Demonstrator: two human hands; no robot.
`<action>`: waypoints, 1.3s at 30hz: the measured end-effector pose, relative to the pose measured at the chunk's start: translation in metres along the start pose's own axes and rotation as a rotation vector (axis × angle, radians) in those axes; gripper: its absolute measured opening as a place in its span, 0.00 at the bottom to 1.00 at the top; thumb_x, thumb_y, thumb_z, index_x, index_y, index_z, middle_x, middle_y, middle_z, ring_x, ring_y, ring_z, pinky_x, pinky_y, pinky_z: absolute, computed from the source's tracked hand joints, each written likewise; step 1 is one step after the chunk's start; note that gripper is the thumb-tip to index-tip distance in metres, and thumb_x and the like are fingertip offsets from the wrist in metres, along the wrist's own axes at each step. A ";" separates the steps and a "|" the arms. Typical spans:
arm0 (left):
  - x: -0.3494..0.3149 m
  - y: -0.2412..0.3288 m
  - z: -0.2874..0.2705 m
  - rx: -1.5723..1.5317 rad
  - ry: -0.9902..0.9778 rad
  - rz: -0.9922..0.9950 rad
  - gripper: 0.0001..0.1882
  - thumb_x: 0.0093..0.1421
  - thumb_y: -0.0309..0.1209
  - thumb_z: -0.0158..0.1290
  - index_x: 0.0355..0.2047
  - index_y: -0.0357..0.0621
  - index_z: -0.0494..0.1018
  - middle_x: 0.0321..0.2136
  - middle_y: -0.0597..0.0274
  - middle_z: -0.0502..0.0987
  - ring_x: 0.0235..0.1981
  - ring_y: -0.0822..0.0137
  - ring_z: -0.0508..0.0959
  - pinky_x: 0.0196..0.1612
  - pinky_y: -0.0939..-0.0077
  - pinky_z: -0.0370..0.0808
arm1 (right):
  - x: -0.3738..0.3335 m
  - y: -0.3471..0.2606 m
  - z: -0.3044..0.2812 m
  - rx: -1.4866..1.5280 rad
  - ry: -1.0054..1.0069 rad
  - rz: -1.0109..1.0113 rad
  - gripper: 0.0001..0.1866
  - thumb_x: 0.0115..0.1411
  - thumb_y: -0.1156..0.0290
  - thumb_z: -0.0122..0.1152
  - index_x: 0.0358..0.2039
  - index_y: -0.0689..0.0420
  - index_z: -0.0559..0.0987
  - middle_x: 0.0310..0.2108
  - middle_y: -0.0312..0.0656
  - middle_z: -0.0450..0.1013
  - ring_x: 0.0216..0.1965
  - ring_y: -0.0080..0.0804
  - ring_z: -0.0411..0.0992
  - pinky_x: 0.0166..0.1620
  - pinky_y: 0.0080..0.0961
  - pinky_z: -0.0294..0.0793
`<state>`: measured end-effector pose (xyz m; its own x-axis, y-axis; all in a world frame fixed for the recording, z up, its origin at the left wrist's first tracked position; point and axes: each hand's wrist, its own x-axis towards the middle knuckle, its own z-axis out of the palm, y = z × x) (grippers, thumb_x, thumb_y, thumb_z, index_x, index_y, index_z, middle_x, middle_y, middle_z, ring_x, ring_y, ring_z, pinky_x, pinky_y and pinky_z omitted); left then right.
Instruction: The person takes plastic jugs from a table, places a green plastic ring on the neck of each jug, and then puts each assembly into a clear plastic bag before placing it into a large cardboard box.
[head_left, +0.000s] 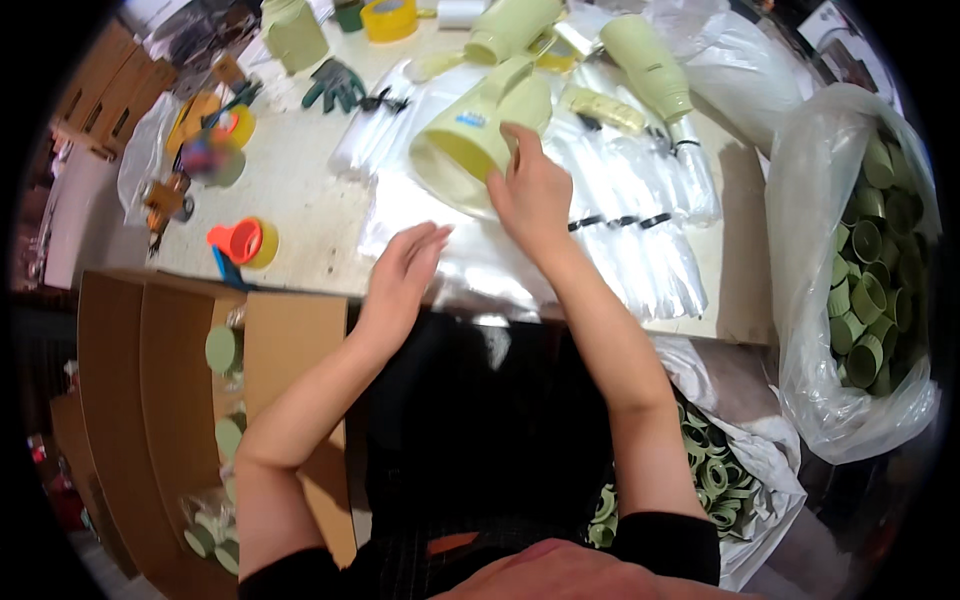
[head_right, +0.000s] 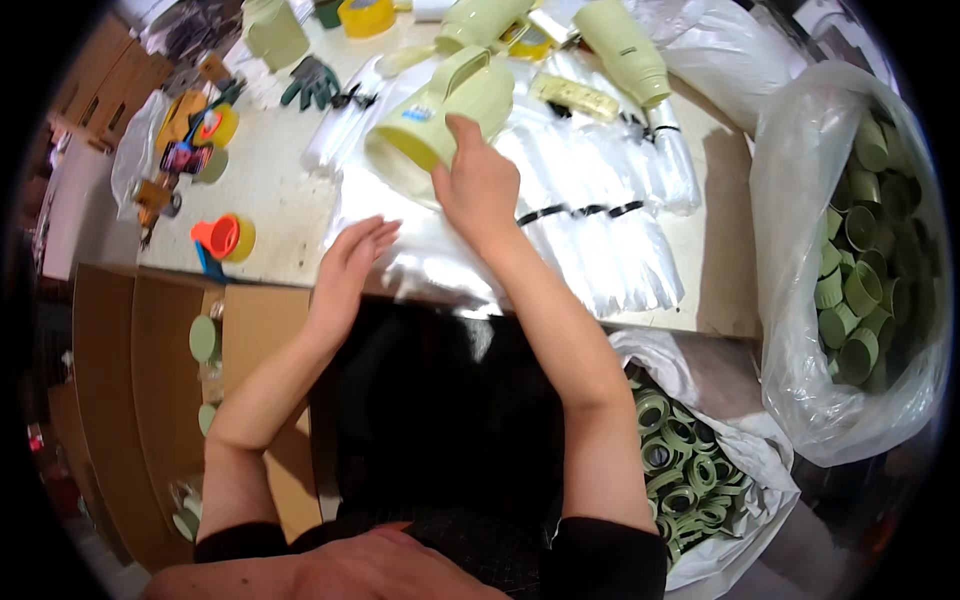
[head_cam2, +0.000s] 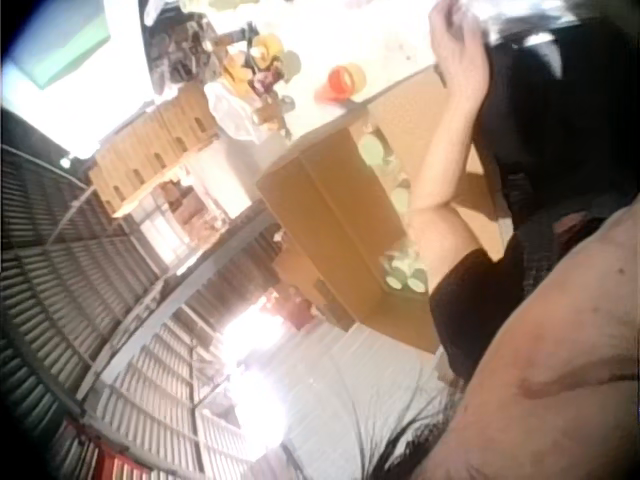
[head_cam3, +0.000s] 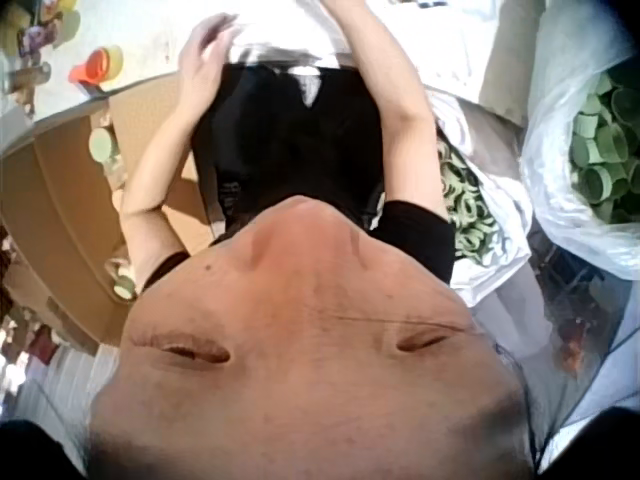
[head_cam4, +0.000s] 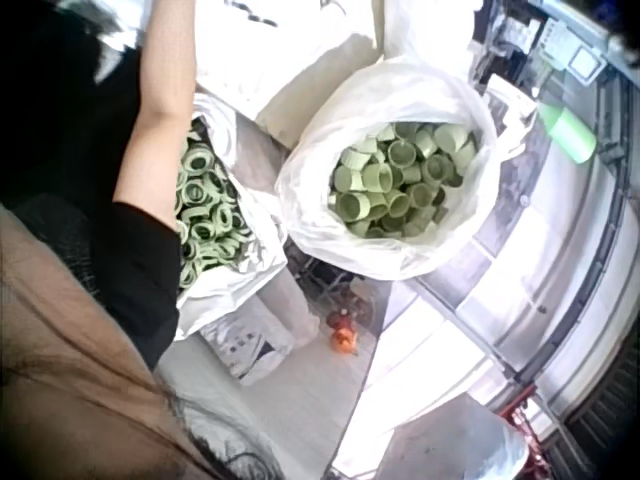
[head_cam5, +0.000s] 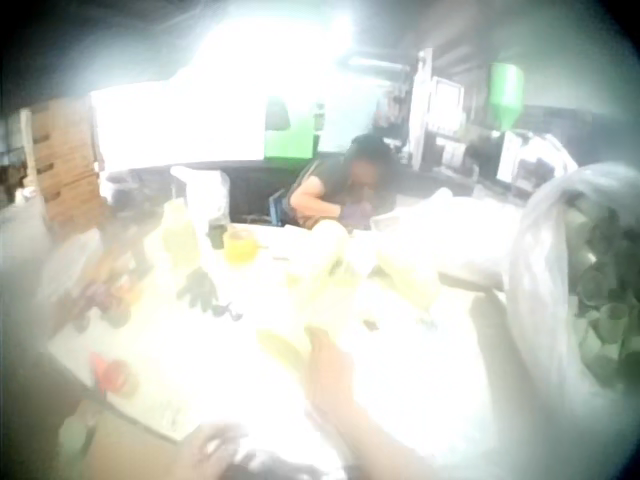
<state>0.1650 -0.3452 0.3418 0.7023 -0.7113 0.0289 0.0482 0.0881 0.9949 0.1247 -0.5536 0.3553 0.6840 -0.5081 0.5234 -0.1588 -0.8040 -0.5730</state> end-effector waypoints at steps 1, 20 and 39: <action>0.008 0.002 0.007 -0.280 0.092 -0.148 0.25 0.70 0.39 0.48 0.57 0.30 0.64 0.53 0.52 0.73 0.56 0.56 0.72 0.60 0.66 0.68 | -0.031 -0.016 0.003 0.075 -0.019 -0.001 0.27 0.49 0.74 0.63 0.52 0.57 0.73 0.27 0.48 0.76 0.28 0.49 0.77 0.32 0.40 0.74; -0.097 -0.012 -0.008 -0.081 0.124 -0.223 0.30 0.62 0.19 0.54 0.64 0.36 0.60 0.59 0.51 0.69 0.59 0.56 0.71 0.62 0.55 0.68 | -0.409 0.044 -0.186 0.241 0.481 0.887 0.11 0.57 0.79 0.56 0.42 0.61 0.77 0.34 0.45 0.77 0.33 0.32 0.75 0.39 0.25 0.75; -0.123 0.012 0.057 -0.194 0.103 -0.551 0.25 0.69 0.36 0.48 0.62 0.36 0.62 0.61 0.56 0.69 0.62 0.59 0.68 0.66 0.58 0.61 | -0.620 0.272 -0.014 -0.193 0.006 2.212 0.62 0.37 0.35 0.75 0.57 0.73 0.61 0.55 0.58 0.68 0.54 0.49 0.73 0.56 0.36 0.75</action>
<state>0.0386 -0.2963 0.3562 0.6019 -0.6177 -0.5061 0.5474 -0.1422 0.8247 -0.3526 -0.4618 -0.1163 -0.6322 -0.3796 -0.6755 -0.4929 0.8697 -0.0274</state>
